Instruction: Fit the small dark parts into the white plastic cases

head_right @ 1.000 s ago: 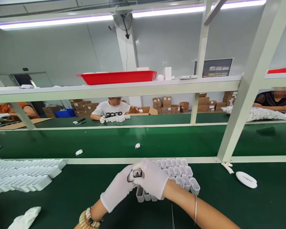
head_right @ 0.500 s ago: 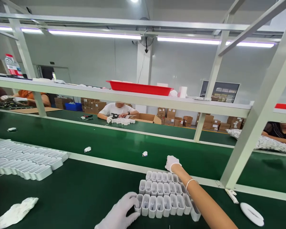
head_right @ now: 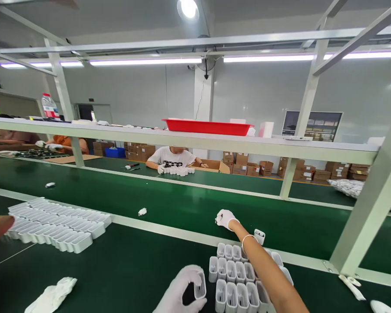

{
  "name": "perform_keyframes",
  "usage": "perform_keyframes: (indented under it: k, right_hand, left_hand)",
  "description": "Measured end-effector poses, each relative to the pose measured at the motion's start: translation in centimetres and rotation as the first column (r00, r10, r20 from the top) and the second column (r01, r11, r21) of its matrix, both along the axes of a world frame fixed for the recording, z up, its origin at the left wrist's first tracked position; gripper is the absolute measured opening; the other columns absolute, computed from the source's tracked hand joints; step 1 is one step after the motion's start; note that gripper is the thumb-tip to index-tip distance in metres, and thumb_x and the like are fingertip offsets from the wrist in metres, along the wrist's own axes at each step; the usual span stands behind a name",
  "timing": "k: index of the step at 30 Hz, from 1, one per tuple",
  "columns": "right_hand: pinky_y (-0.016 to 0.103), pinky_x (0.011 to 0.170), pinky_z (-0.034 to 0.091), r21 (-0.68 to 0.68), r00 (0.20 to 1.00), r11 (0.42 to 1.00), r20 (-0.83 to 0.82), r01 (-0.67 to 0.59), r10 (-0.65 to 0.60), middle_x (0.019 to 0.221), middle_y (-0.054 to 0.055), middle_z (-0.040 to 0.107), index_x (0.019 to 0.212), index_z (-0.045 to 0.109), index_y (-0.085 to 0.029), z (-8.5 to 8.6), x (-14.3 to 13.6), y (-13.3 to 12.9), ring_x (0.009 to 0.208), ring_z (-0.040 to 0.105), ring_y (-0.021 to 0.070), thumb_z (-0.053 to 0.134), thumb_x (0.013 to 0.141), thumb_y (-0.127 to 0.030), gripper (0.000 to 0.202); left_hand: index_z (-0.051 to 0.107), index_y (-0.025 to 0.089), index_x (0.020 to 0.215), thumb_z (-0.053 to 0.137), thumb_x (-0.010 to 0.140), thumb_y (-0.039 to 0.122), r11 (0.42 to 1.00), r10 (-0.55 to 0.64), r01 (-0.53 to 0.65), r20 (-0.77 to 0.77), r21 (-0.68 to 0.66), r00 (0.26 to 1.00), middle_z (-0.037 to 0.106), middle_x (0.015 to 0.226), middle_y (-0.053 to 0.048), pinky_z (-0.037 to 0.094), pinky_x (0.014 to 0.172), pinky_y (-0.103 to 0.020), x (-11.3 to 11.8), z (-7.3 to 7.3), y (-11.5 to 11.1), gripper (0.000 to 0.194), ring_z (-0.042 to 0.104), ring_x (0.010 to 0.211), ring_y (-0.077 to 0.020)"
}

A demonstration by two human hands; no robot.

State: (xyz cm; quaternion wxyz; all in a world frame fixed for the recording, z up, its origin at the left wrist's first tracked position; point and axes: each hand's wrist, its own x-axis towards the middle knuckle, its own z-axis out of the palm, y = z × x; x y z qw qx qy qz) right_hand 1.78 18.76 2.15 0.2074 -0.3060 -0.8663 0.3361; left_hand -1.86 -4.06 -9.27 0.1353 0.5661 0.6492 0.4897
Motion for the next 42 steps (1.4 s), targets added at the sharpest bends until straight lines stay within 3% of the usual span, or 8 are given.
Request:
perform_keyframes:
  k: [5,8,9,14,18,28,38,42]
  right_hand:
    - [0.033,0.076,0.057,-0.216,0.984,0.960,-0.046,-0.176,0.170,0.094,0.003,0.067,0.104,0.062,-0.014,-1.0,3.4,-1.6,0.082,0.065,0.0154,0.070,0.086,-0.030,0.025]
    - [0.036,0.084,0.057,-0.308,0.955,0.904,-0.096,-0.298,0.282,0.095,0.003,0.069,0.108,0.059,-0.016,-1.4,7.4,-4.7,0.088,0.068,0.0172,0.077,0.068,-0.020,0.044]
    - [0.038,0.085,0.056,-0.318,0.930,0.874,-0.133,-0.367,0.342,0.096,0.004,0.070,0.111,0.060,-0.017,-1.3,8.8,-5.9,0.088,0.068,0.0189,0.077,0.069,-0.023,0.045]
    - [0.044,0.094,0.050,-0.057,0.944,0.948,0.093,-0.312,0.316,0.107,0.004,0.071,0.113,0.071,-0.026,-0.6,13.1,-10.6,0.100,0.065,0.0257,0.078,0.073,-0.030,0.041]
    - [0.039,0.085,0.051,-0.047,0.928,0.933,0.103,-0.356,0.359,0.104,0.002,0.070,0.110,0.073,-0.030,-0.8,13.3,-11.2,0.094,0.064,0.0226,0.077,0.077,-0.033,0.034]
    - [0.041,0.089,0.050,-0.056,0.955,0.975,0.197,-0.214,0.221,0.103,0.004,0.066,0.113,0.072,-0.028,-0.8,13.4,-12.6,0.095,0.061,0.0236,0.081,0.071,-0.022,0.043]
    - [0.035,0.078,0.052,0.083,0.944,0.955,0.201,-0.284,0.263,0.092,0.003,0.067,0.100,0.072,-0.023,-0.9,13.2,-13.3,0.083,0.061,0.0200,0.076,0.074,-0.014,0.028]
    - [0.034,0.078,0.052,0.066,0.942,0.959,0.216,-0.275,0.256,0.092,0.003,0.067,0.101,0.072,-0.025,-0.7,13.1,-13.6,0.084,0.061,0.0197,0.076,0.074,-0.013,0.030]
  left_hand:
    - [0.060,0.026,0.109,0.062,0.084,0.024,0.993,0.043,-0.041,-0.016,0.109,0.999,0.068,0.115,-0.008,0.057,0.095,-0.042,0.0,0.9,-1.5,0.025,0.068,0.104,-0.0237]
    - [0.061,0.026,0.114,0.061,0.085,0.023,0.988,0.080,-0.072,-0.057,0.133,0.995,0.070,0.114,-0.009,0.062,0.087,-0.039,0.2,1.2,-2.1,0.029,0.071,0.100,-0.0242]
    - [0.061,0.026,0.115,0.060,0.085,0.021,0.987,0.078,-0.067,-0.069,0.146,0.995,0.070,0.114,-0.008,0.062,0.085,-0.037,0.3,1.3,-2.2,0.031,0.071,0.100,-0.0237]
    - [0.058,0.028,0.118,0.061,0.085,0.017,0.981,0.057,-0.035,-0.116,0.191,0.992,0.070,0.113,-0.005,0.061,0.089,-0.033,0.7,1.9,-2.8,0.036,0.071,0.099,-0.0198]
    - [0.060,0.028,0.117,0.065,0.083,0.019,0.974,0.105,-0.073,-0.142,0.213,0.984,0.071,0.113,-0.005,0.061,0.090,-0.033,0.8,2.2,-3.1,0.036,0.072,0.100,-0.0208]
    - [0.056,0.029,0.119,0.066,0.081,0.016,0.959,0.147,-0.078,-0.241,0.272,0.959,0.071,0.110,-0.004,0.062,0.086,-0.032,0.6,2.7,-3.1,0.042,0.072,0.097,-0.0194]
    - [0.053,0.031,0.123,0.067,0.080,0.012,0.965,0.137,-0.065,-0.277,0.255,0.951,0.070,0.111,-0.004,0.062,0.086,-0.032,0.4,2.5,-3.1,0.049,0.072,0.099,-0.0189]
    - [0.054,0.031,0.123,0.068,0.079,0.012,0.967,0.125,-0.059,-0.260,0.247,0.957,0.069,0.110,-0.003,0.062,0.087,-0.031,0.4,2.5,-3.1,0.050,0.071,0.098,-0.0184]
